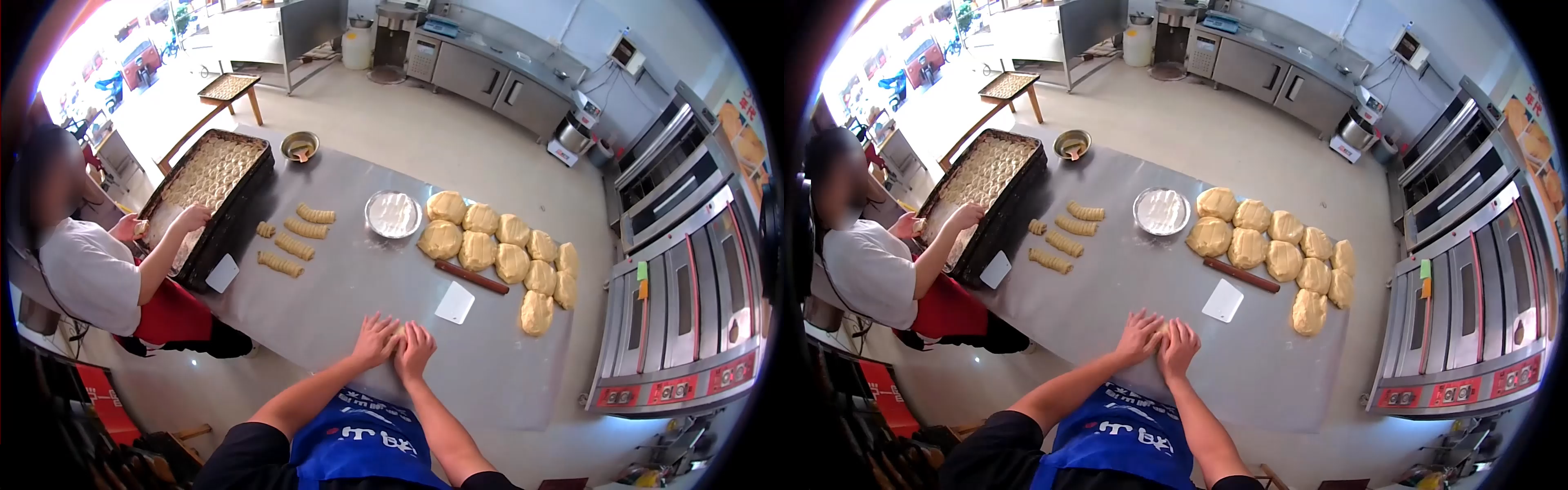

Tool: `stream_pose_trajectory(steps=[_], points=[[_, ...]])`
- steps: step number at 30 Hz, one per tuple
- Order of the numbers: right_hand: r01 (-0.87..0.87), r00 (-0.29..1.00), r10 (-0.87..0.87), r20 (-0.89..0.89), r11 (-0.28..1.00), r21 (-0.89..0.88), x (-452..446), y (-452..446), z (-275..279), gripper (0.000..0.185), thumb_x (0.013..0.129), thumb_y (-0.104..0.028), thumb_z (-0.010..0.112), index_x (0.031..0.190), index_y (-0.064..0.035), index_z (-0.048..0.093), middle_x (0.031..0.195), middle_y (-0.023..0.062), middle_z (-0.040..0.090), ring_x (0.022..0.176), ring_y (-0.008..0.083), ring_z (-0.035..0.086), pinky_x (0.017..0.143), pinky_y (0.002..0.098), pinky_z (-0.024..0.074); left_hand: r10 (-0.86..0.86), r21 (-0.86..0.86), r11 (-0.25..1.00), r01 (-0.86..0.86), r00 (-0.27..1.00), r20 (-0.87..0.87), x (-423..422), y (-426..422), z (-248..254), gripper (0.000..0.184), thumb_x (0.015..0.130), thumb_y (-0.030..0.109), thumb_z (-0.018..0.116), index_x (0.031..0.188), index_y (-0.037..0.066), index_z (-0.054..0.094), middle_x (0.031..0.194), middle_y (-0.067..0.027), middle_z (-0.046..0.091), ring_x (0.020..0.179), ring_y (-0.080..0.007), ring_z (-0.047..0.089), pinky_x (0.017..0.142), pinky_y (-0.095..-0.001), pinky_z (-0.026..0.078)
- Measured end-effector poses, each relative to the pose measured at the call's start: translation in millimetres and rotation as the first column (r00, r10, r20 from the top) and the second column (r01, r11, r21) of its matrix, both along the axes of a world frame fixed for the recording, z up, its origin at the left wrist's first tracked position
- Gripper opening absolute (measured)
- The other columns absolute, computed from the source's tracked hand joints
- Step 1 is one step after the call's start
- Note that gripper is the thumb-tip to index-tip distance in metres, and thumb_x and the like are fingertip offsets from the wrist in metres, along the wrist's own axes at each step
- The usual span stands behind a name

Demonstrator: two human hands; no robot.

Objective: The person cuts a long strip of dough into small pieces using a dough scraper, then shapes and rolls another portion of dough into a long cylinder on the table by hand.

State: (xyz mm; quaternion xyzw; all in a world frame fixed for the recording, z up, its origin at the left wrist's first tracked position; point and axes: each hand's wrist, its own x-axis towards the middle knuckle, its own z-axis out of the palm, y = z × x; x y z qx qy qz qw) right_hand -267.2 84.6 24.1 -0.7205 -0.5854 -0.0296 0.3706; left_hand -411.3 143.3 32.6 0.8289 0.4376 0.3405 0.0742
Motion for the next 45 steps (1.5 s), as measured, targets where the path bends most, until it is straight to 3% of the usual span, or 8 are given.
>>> stream_pose_trajectory(steps=[9, 13, 19, 24, 30, 35, 40, 45], points=[[-0.046, 0.709, -0.21, -0.673, 0.939, -0.342, 42, 37, -50, 0.046, 0.103, -0.045, 0.064, 0.092, -0.0045, 0.083, 0.087, 0.0139, 0.08, 0.081, 0.0318, 0.075, 0.075, 0.0431, 0.0558, 0.464, -0.91, 0.405, -0.087, 0.877, 0.123, 28, 39, -36, 0.039, 0.109, 0.037, 0.058, 0.105, 0.004, 0.079, 0.103, -0.0193, 0.08, 0.109, -0.0402, 0.072, 0.097, -0.0493, 0.054], [0.044, 0.932, -0.104, -0.347, 0.983, -0.179, -3, 7, -36, 0.04, 0.104, -0.038, 0.061, 0.086, -0.0051, 0.075, 0.086, 0.0154, 0.074, 0.086, 0.0418, 0.067, 0.079, 0.0518, 0.0501, 0.34, -0.358, 0.879, -0.315, 0.94, 0.006, 46, -13, -19, 0.031, 0.101, 0.033, 0.065, 0.086, 0.01, 0.077, 0.089, -0.0068, 0.077, 0.088, -0.0339, 0.065, 0.082, -0.0502, 0.049], [-0.005, 0.997, -0.009, -0.082, 0.985, -0.171, 19, 46, -44, 0.033, 0.102, -0.028, 0.062, 0.078, -0.0053, 0.063, 0.082, 0.0149, 0.068, 0.085, 0.0421, 0.065, 0.074, 0.0553, 0.0471, 0.265, -0.537, 0.802, -0.262, 0.961, -0.072, 57, 33, -37, 0.027, 0.099, 0.033, 0.066, 0.085, 0.013, 0.077, 0.086, -0.0058, 0.076, 0.093, -0.0322, 0.068, 0.087, -0.0483, 0.051], [-0.118, 0.935, -0.055, -0.35, 0.883, -0.454, 47, 80, -44, 0.057, 0.106, -0.038, 0.059, 0.159, -0.018, 0.05, 0.139, 0.0243, 0.061, 0.119, 0.0464, 0.063, 0.099, 0.0538, 0.0512, 0.123, -0.791, 0.576, -0.203, 0.979, -0.162, 61, 74, -1, 0.023, 0.1, 0.03, 0.062, 0.097, 0.015, 0.079, 0.106, -0.0106, 0.079, 0.118, -0.0312, 0.068, 0.101, -0.0496, 0.052], [-0.229, 0.97, 0.234, 0.065, 0.971, -0.076, 2, -44, -17, 0.056, 0.108, -0.04, 0.058, 0.158, -0.0177, 0.053, 0.162, 0.0204, 0.047, 0.14, 0.0438, 0.049, 0.115, 0.0633, 0.0333, 0.122, 0.026, 0.993, -0.119, 0.967, -0.225, -6, -40, 5, 0.049, 0.093, 0.031, 0.071, 0.14, 0.016, 0.068, 0.149, -0.0116, 0.061, 0.137, -0.0354, 0.056, 0.109, -0.0573, 0.046], [-0.114, 0.888, 0.01, -0.459, 0.973, -0.199, 18, -42, -11, 0.049, 0.109, -0.043, 0.054, 0.147, -0.0152, 0.065, 0.152, 0.0199, 0.057, 0.139, 0.0431, 0.048, 0.114, 0.0558, 0.0358, 0.22, -0.544, 0.836, -0.069, 0.951, 0.218, -21, -27, -10, 0.055, 0.099, 0.032, 0.072, 0.149, 0.011, 0.059, 0.144, -0.0179, 0.064, 0.133, -0.0401, 0.055, 0.112, -0.0548, 0.043], [-0.089, 0.867, -0.049, -0.496, 0.964, -0.252, 10, 16, -48, 0.034, 0.105, -0.036, 0.061, 0.111, -0.0075, 0.079, 0.096, 0.015, 0.074, 0.095, 0.0395, 0.066, 0.088, 0.0508, 0.0511, 0.334, -0.515, 0.831, -0.21, 0.929, 0.16, 27, -6, -23, 0.034, 0.099, 0.037, 0.069, 0.08, 0.009, 0.076, 0.088, -0.0105, 0.073, 0.09, -0.0374, 0.063, 0.081, -0.0506, 0.05], [0.13, 0.967, -0.164, -0.195, 0.976, -0.173, -16, 39, -27, 0.043, 0.104, -0.037, 0.061, 0.082, -0.0055, 0.08, 0.082, 0.0187, 0.074, 0.08, 0.0433, 0.066, 0.074, 0.0558, 0.0511, 0.412, -0.302, 0.889, -0.345, 0.89, 0.194, 34, 2, -30, 0.032, 0.098, 0.037, 0.068, 0.084, 0.009, 0.076, 0.081, -0.0131, 0.071, 0.083, -0.0368, 0.065, 0.076, -0.0501, 0.052]])
